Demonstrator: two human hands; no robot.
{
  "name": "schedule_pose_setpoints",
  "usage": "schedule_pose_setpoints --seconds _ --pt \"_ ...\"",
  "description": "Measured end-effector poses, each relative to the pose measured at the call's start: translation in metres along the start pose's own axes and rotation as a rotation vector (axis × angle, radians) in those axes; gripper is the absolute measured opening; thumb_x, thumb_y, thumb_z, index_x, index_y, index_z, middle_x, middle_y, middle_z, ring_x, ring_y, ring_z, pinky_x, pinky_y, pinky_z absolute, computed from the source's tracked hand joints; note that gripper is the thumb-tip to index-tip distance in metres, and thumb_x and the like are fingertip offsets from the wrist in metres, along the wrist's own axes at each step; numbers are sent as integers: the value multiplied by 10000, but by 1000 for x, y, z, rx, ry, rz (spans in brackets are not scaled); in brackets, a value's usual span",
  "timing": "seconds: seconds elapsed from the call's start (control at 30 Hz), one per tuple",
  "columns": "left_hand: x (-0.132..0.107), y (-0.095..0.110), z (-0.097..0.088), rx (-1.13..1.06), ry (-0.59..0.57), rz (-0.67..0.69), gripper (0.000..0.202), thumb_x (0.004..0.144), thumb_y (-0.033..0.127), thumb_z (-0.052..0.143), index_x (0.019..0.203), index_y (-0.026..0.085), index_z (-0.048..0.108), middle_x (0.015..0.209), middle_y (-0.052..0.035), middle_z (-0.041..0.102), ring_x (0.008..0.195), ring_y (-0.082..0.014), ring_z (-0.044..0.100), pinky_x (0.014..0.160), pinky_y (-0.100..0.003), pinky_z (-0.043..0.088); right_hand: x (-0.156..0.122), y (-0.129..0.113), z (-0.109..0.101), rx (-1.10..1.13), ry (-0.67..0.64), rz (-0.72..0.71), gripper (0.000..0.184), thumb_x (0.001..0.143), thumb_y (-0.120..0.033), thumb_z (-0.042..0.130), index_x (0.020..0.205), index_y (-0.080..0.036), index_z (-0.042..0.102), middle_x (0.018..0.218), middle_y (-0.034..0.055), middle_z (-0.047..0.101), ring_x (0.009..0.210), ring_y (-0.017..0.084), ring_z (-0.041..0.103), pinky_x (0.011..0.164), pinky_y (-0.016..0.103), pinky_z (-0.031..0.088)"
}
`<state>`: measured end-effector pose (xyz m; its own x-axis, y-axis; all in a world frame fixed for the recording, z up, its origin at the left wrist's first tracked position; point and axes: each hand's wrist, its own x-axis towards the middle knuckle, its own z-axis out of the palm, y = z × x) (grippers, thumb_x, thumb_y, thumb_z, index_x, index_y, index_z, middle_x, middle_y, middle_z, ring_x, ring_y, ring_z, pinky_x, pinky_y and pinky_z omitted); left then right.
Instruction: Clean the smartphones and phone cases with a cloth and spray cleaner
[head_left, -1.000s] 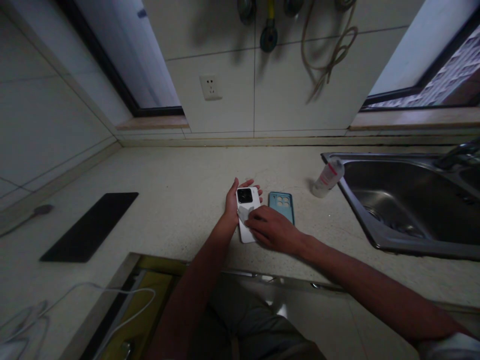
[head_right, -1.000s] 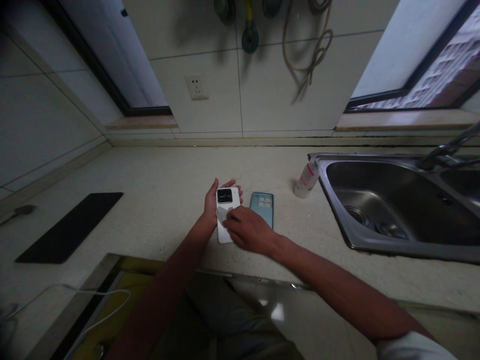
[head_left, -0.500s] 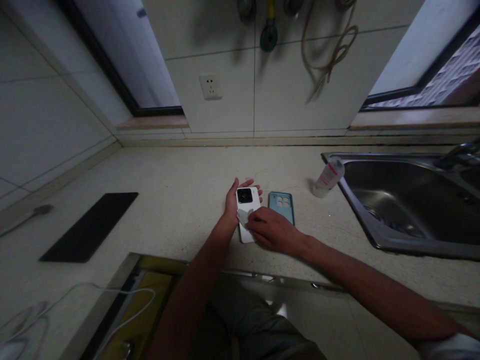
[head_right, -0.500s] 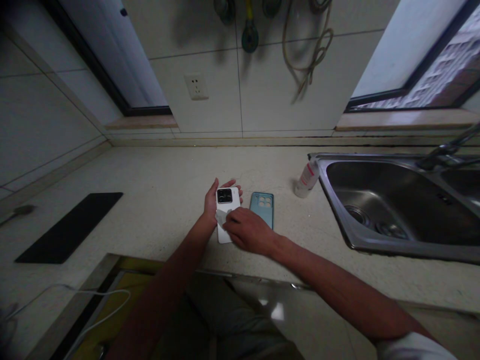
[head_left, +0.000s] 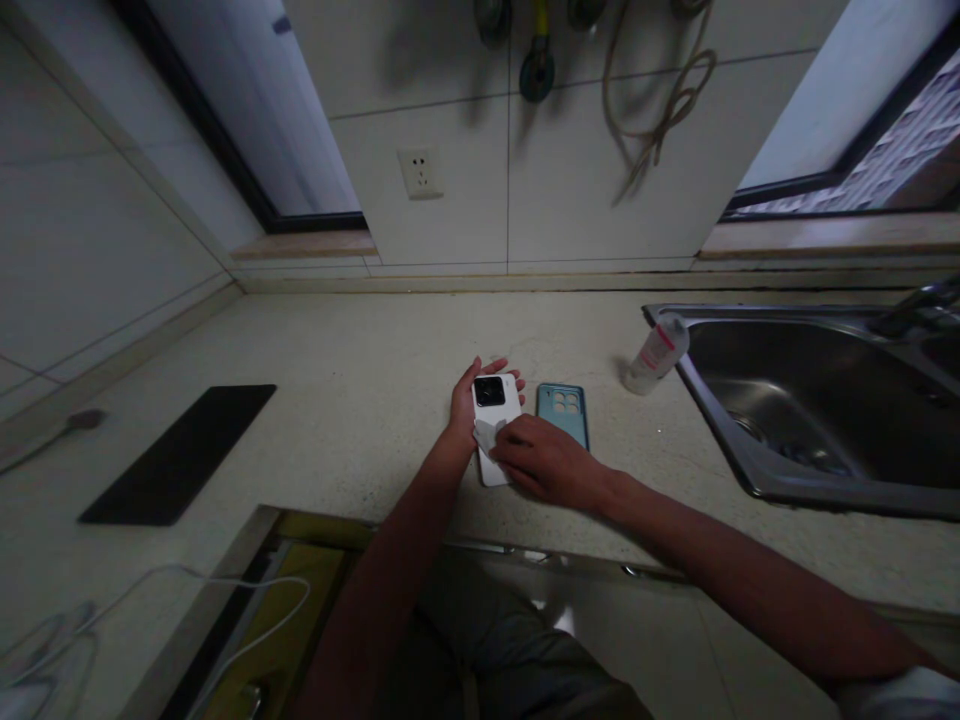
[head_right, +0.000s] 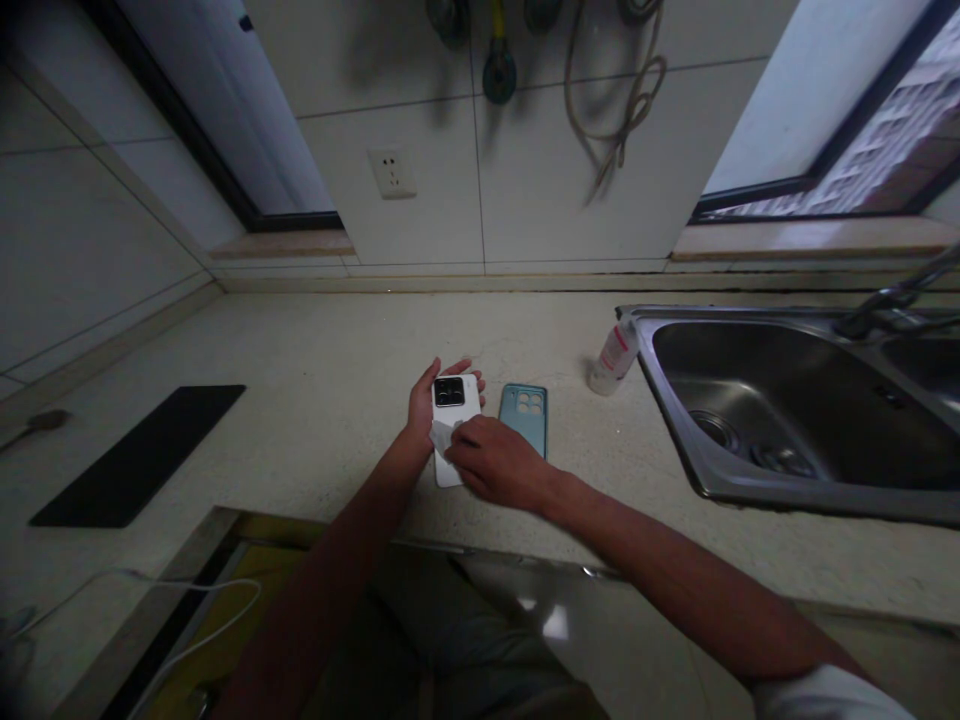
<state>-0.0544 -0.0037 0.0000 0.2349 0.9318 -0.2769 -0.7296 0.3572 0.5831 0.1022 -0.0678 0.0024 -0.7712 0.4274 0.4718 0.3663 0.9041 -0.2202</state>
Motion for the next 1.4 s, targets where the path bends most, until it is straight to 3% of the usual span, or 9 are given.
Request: schedule_pose_setpoints --seconds 1.1,1.4 --pt "3 -1 -4 -1 7 1 420 940 493 511 1098 139 671 874 -119 734 795 -243 728 739 -389 587 0 0 -1 -7 -28 9 230 963 -179 498 1040 -145 712 986 126 666 877 219 550 768 348 435" --pt "1 0 -1 -34 12 -19 390 945 471 514 1092 142 663 884 -123 733 808 -249 730 756 -400 584 0 5 -11 -104 -17 204 176 926 -152 553 953 -142 727 945 124 672 892 231 551 791 360 415"
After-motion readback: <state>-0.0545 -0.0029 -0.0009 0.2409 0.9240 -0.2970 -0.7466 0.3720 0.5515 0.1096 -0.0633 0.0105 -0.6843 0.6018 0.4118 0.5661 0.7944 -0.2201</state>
